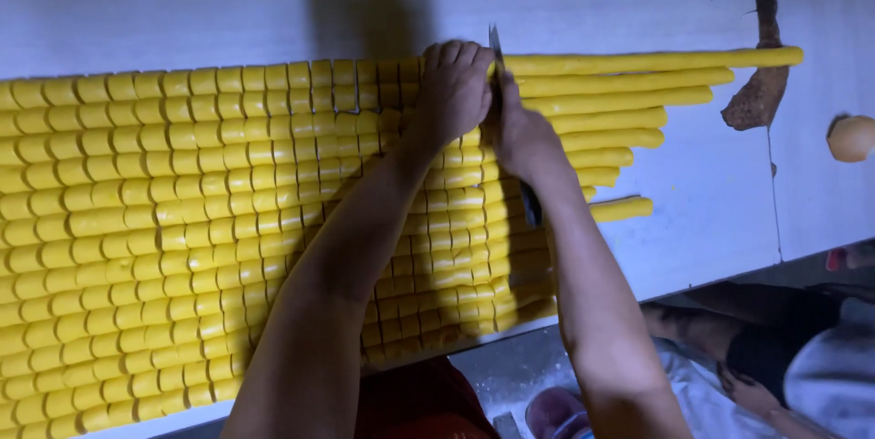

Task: The person uses a knife to cut long yellow dough rolls into small uniform pieces on a white table. The person works methodically across multiple rows, separating the cut pieces with the knife and hand. The cut pieces remain on the table in neat rows.

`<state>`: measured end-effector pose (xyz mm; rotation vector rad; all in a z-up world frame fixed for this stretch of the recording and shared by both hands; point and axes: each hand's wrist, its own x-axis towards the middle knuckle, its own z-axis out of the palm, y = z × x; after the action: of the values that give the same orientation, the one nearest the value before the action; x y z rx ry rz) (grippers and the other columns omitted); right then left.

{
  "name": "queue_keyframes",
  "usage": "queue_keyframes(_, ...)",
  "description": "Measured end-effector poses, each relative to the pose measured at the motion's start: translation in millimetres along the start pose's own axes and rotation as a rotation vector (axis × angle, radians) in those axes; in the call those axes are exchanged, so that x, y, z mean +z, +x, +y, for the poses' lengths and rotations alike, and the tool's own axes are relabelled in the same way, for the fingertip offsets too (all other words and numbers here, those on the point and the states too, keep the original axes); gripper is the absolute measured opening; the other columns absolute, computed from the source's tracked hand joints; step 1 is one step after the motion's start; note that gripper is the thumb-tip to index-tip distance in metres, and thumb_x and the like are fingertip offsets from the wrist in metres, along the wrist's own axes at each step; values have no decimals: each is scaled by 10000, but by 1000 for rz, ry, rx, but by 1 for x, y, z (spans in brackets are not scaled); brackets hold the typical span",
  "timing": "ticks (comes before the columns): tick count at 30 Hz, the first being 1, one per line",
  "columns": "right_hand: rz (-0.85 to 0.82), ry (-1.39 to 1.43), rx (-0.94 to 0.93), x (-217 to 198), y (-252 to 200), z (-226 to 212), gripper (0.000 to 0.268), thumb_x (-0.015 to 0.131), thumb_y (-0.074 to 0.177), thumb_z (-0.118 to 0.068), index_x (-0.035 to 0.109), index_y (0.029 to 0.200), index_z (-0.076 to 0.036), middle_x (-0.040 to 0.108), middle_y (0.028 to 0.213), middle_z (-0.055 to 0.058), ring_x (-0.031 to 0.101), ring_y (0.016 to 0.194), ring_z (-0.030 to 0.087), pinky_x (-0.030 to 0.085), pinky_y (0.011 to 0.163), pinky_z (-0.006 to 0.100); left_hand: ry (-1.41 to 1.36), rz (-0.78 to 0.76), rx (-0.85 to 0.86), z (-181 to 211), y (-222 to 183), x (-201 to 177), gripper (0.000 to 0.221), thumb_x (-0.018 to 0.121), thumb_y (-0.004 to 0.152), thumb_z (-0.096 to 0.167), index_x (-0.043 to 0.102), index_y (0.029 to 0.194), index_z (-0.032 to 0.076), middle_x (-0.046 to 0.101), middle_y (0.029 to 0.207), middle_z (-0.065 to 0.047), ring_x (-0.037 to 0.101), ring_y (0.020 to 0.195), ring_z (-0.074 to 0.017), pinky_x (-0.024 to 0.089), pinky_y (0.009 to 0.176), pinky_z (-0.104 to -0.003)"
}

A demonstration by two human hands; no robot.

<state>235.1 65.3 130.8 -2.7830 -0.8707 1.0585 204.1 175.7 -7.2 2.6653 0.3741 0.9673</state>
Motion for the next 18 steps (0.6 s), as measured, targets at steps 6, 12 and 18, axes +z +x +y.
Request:
queue_keyframes(6, -163, -56, 64, 34, -97, 20, 922, 462, 900, 12, -10, 1663, -197, 611, 751, 239, 598, 692, 435, 420, 610, 501, -58, -52, -24, -4, -4, 14, 315, 699, 745, 160, 671, 1050, 88, 673, 1002, -95, 573, 981, -312, 397, 929, -437)
queue_keyframes(12, -71, -36, -2, 35, -97, 27, 753, 475, 924, -133, 153, 1604, -160, 665, 1128, 346, 646, 1084, 550, 520, 946, 609, -203, 6, 61, 54, -78, -36, 395, 823, 713, 222, 685, 1058, 86, 620, 1107, -122, 530, 1204, -388, 394, 1037, -568)
queue_keyframes(18, -6, -71, -57, 55, -82, 40, 765, 481, 914, -150, 139, 1598, -120, 664, 1100, 357, 653, 1047, 567, 524, 919, 622, -22, -75, 19, 71, -104, -40, 398, 734, 766, 258, 669, 1142, 145, 604, 1276, -81, 508, 1310, -372, 400, 1081, -565)
